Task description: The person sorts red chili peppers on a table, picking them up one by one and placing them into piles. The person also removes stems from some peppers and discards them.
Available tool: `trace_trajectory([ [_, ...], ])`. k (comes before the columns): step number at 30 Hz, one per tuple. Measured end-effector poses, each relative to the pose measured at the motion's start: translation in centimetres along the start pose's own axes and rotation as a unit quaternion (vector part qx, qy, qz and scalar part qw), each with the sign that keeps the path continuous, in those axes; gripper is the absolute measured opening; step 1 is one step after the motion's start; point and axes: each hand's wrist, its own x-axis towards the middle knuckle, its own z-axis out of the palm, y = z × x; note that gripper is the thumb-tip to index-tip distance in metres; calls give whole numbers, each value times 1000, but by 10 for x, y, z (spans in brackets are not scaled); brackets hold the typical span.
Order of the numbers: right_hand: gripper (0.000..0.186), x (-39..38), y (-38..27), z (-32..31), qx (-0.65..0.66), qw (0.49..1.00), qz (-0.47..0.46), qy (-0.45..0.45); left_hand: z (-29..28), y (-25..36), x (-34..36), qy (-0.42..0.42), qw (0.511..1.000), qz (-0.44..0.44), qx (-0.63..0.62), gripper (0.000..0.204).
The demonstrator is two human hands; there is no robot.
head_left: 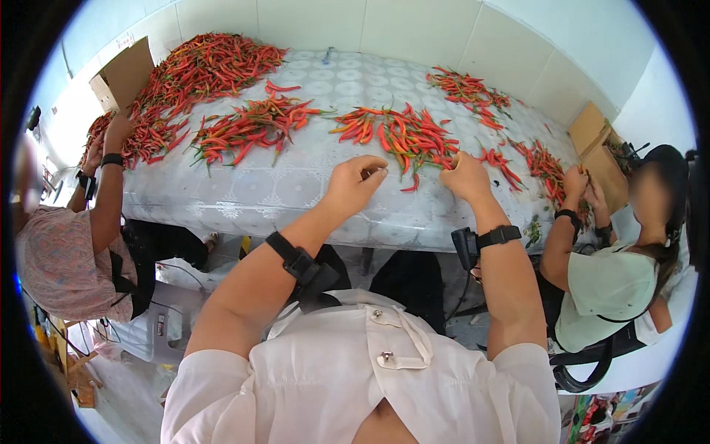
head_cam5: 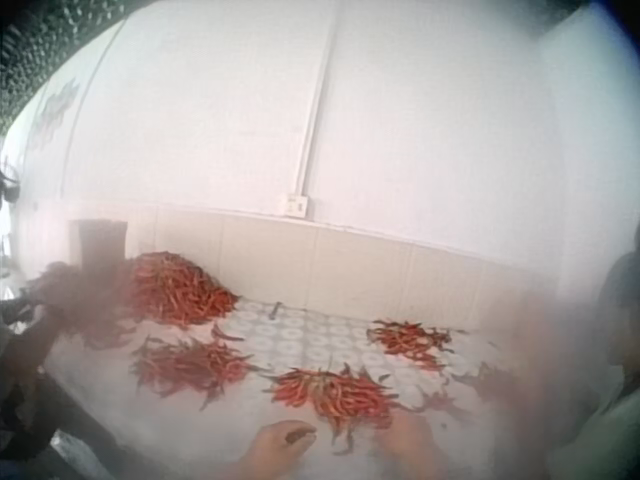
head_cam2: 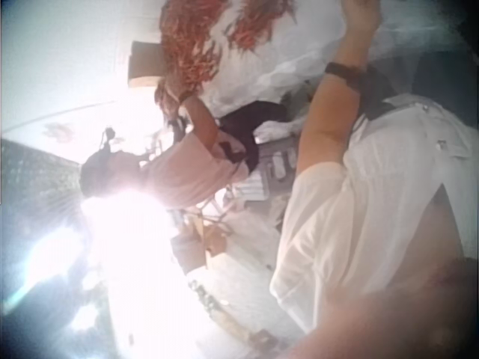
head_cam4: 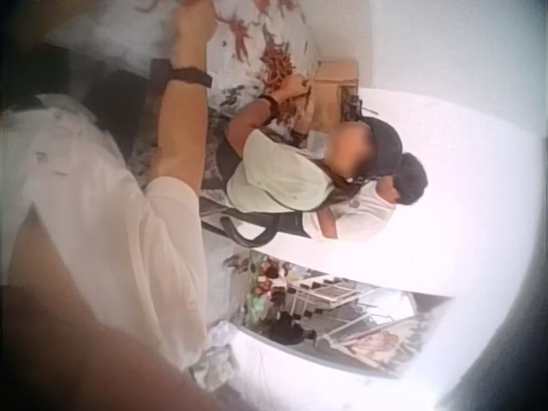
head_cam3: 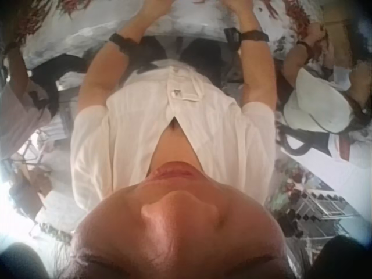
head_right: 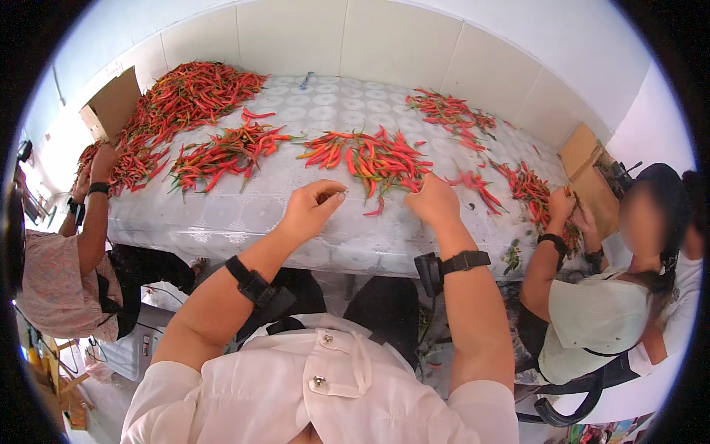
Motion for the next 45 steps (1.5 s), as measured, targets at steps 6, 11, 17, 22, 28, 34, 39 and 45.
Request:
trace_trajectory([
  [6, 32, 1, 16, 16, 212, 965, -156, 3, 0, 2, 0, 9, 1000, 5, -2, 20],
  [11, 34, -8, -16, 20, 28, 929, -360, -84, -1, -3, 1, 37, 996, -32, -72, 18],
  [17, 25, -2, -41, 17, -117, 913, -356, -161, -2, -3, 1, 53, 996, -31, -68, 17],
  [22, 25, 3, -59, 6, -172, 907, -320, -211, 0, 1, -3, 52, 998, -7, -42, 16],
  [28, 29, 39, -101, -44, -107, 941, -262, -188, 3, 11, -2, 4, 999, -1, 42, 16],
  [34, 62, 43, -171, -74, 338, 840, -411, 105, 2, 10, -3, 0, 996, 41, 79, 16],
  [39, 53, 13, -140, -76, 350, 860, -362, 86, 3, 9, -2, -5, 994, 55, 94, 16],
  [45, 45, 41, -26, -36, 88, 965, -245, -15, 5, 12, -3, -15, 994, 54, 97, 15],
])
